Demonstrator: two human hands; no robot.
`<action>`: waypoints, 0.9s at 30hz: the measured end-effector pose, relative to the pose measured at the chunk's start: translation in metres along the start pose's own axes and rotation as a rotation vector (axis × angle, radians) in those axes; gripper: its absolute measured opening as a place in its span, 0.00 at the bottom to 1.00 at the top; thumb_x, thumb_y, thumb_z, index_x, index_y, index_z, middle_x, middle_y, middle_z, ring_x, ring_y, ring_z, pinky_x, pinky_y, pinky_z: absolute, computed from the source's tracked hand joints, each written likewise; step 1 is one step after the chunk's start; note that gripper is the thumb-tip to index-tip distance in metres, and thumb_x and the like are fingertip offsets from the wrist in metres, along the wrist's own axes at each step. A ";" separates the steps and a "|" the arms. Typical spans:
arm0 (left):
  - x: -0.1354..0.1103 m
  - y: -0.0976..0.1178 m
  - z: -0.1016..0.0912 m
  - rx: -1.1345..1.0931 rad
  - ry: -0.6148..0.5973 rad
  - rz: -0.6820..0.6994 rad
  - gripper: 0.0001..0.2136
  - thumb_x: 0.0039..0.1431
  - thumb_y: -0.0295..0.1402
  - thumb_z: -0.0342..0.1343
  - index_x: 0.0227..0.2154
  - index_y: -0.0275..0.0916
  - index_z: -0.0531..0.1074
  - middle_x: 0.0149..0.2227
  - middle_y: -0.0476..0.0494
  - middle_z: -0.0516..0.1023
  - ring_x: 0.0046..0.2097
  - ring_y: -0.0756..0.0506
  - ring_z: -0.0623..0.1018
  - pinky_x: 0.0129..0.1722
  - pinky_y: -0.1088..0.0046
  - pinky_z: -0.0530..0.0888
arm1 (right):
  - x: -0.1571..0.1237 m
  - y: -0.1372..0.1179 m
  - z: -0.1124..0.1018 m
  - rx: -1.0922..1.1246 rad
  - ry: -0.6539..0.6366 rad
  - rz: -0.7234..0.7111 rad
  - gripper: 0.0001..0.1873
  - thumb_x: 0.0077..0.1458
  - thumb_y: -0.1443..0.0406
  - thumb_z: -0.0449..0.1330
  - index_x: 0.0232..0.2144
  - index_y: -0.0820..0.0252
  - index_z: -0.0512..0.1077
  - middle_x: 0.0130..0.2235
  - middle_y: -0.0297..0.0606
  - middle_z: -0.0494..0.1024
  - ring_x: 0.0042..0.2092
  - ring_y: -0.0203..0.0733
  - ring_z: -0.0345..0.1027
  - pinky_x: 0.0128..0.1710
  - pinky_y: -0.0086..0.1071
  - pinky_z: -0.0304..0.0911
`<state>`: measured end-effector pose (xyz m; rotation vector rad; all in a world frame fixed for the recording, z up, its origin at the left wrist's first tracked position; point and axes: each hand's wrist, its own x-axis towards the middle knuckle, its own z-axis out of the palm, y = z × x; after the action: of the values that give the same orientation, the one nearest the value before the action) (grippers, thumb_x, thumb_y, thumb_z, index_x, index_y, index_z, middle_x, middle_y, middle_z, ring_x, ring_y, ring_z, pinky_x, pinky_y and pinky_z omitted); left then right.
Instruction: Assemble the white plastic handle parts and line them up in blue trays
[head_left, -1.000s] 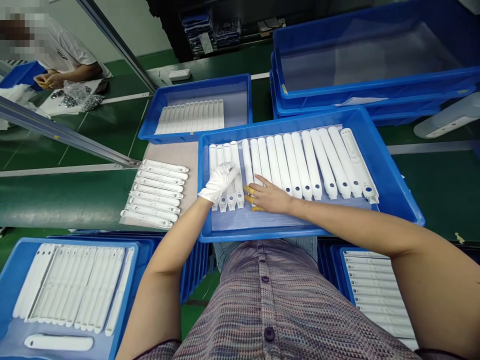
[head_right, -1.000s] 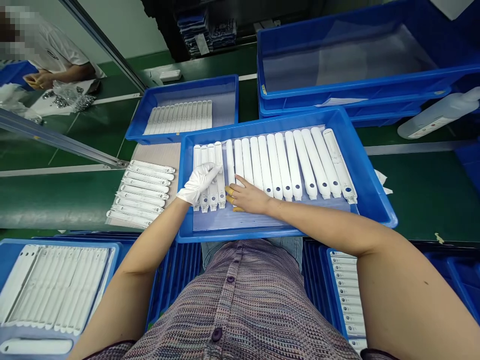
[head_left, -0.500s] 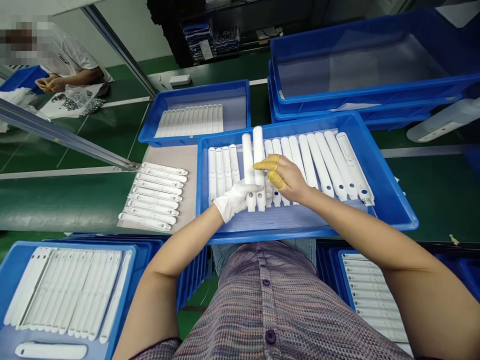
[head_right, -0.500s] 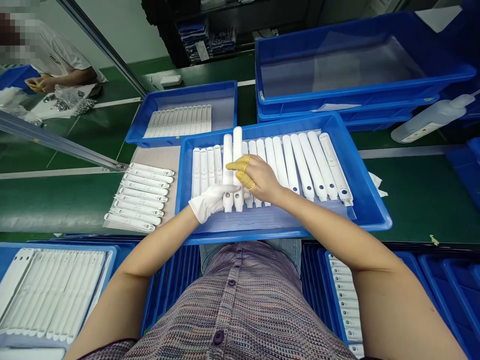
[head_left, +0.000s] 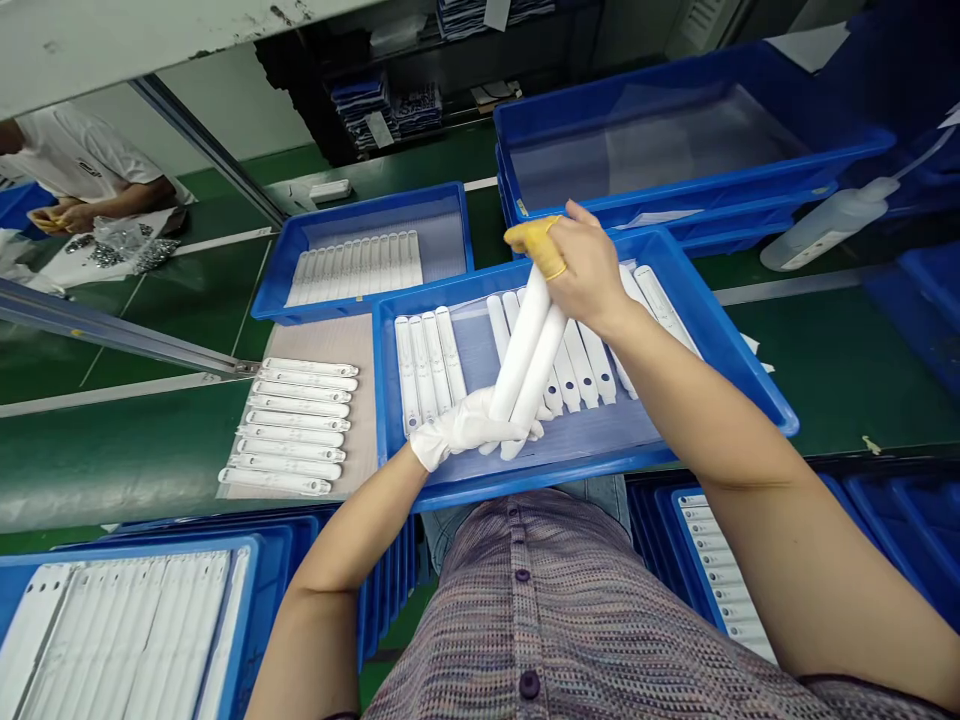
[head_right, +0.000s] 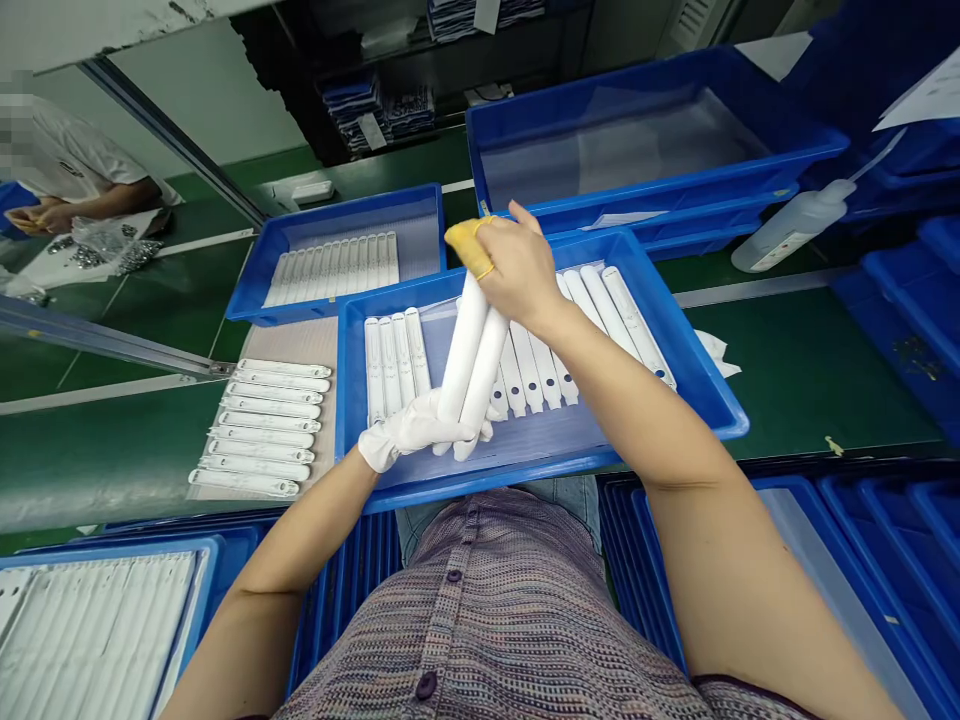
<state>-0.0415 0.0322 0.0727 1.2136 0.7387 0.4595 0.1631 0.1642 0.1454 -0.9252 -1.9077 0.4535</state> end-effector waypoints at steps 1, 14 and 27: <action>-0.001 0.000 -0.001 -0.008 -0.015 -0.013 0.31 0.53 0.43 0.72 0.57 0.32 0.78 0.48 0.27 0.85 0.41 0.40 0.84 0.24 0.76 0.72 | -0.001 0.002 -0.001 0.059 0.035 0.044 0.35 0.70 0.39 0.43 0.44 0.54 0.81 0.42 0.38 0.82 0.53 0.51 0.77 0.67 0.56 0.60; -0.008 0.001 -0.012 -0.070 0.203 0.087 0.27 0.56 0.46 0.68 0.52 0.32 0.80 0.30 0.38 0.85 0.25 0.49 0.75 0.28 0.71 0.74 | -0.085 -0.022 0.054 0.822 -0.237 0.353 0.37 0.55 0.41 0.68 0.60 0.51 0.70 0.59 0.44 0.77 0.63 0.53 0.70 0.62 0.50 0.70; 0.000 0.003 -0.004 0.048 0.286 0.035 0.27 0.66 0.57 0.52 0.29 0.38 0.80 0.22 0.42 0.78 0.22 0.47 0.72 0.27 0.67 0.72 | -0.094 -0.030 0.065 0.915 -0.101 0.696 0.34 0.42 0.56 0.77 0.51 0.53 0.72 0.44 0.36 0.83 0.47 0.48 0.79 0.50 0.46 0.77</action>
<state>-0.0445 0.0358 0.0752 1.2203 0.9776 0.6558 0.1207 0.0779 0.0773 -0.8893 -1.1577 1.6348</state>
